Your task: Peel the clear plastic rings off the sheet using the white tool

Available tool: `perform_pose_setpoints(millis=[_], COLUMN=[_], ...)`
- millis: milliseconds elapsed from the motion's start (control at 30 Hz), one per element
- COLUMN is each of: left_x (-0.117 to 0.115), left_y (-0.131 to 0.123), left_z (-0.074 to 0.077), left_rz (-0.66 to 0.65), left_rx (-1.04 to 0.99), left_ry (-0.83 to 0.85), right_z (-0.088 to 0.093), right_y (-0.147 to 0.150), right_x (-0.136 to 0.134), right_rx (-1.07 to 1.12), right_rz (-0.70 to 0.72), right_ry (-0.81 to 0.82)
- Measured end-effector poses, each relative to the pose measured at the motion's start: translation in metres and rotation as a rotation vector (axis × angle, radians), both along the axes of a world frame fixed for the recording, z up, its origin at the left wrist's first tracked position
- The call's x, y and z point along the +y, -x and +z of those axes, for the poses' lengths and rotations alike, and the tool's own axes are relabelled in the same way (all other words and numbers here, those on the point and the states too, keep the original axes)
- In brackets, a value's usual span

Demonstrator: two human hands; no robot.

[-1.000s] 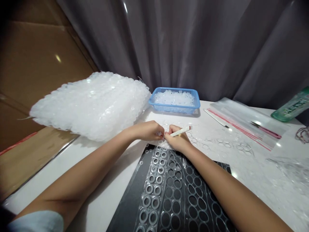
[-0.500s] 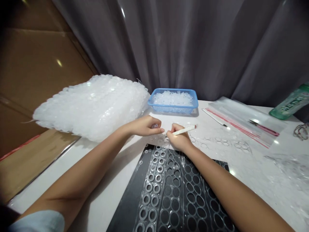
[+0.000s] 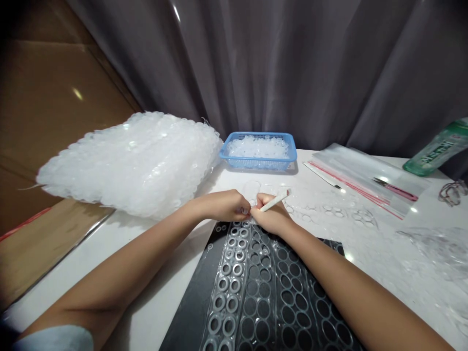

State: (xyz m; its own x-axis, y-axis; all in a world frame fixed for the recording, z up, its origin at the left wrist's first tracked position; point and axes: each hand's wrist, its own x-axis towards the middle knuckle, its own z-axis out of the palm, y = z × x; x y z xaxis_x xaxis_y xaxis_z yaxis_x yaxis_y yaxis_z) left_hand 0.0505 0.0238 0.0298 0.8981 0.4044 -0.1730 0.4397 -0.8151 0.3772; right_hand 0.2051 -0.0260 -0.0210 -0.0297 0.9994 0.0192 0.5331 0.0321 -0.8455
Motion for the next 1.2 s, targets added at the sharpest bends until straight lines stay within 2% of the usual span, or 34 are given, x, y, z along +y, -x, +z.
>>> perform_pose_setpoints(millis=[133, 233, 333, 400, 433, 533, 667, 867, 1200], left_x=[0.004, 0.012, 0.014, 0.008, 0.004, -0.011, -0.021, -0.025, -0.031], left_y=[0.000, 0.009, 0.022, 0.029, 0.032, 0.035, 0.036, 0.034, 0.035], left_z=[-0.001, 0.009, 0.022, 0.023, 0.020, 0.004, -0.012, -0.013, -0.017], left_rz=[0.010, 0.043, 0.262, 0.405, 0.425, 0.367, 0.355, 0.255, 0.253], left_rx=[0.040, 0.005, -0.161, -0.198, -0.172, -0.071, -0.130, -0.172, -0.116], left_ry=[0.015, 0.108, 0.028, -0.094, -0.134, -0.164, -0.207, -0.314, -0.404], right_z=[-0.001, 0.000, 0.001, 0.002, 0.002, 0.000, -0.003, -0.002, -0.004], right_y=[-0.001, -0.002, -0.001, 0.002, 0.003, 0.007, 0.010, 0.012, 0.011], right_x=[-0.001, -0.001, -0.001, -0.002, -0.002, -0.002, -0.002, -0.002, 0.001], right_rx=[-0.073, -0.088, -0.039, 0.038, 0.074, 0.088, 0.057, 0.004, 0.001], right_rz=[0.028, 0.029, -0.003, -0.033, -0.040, -0.020, 0.015, 0.040, 0.039], right_ry=[-0.019, -0.014, 0.007, 0.010, 0.010, 0.013, 0.025, -0.001, 0.002])
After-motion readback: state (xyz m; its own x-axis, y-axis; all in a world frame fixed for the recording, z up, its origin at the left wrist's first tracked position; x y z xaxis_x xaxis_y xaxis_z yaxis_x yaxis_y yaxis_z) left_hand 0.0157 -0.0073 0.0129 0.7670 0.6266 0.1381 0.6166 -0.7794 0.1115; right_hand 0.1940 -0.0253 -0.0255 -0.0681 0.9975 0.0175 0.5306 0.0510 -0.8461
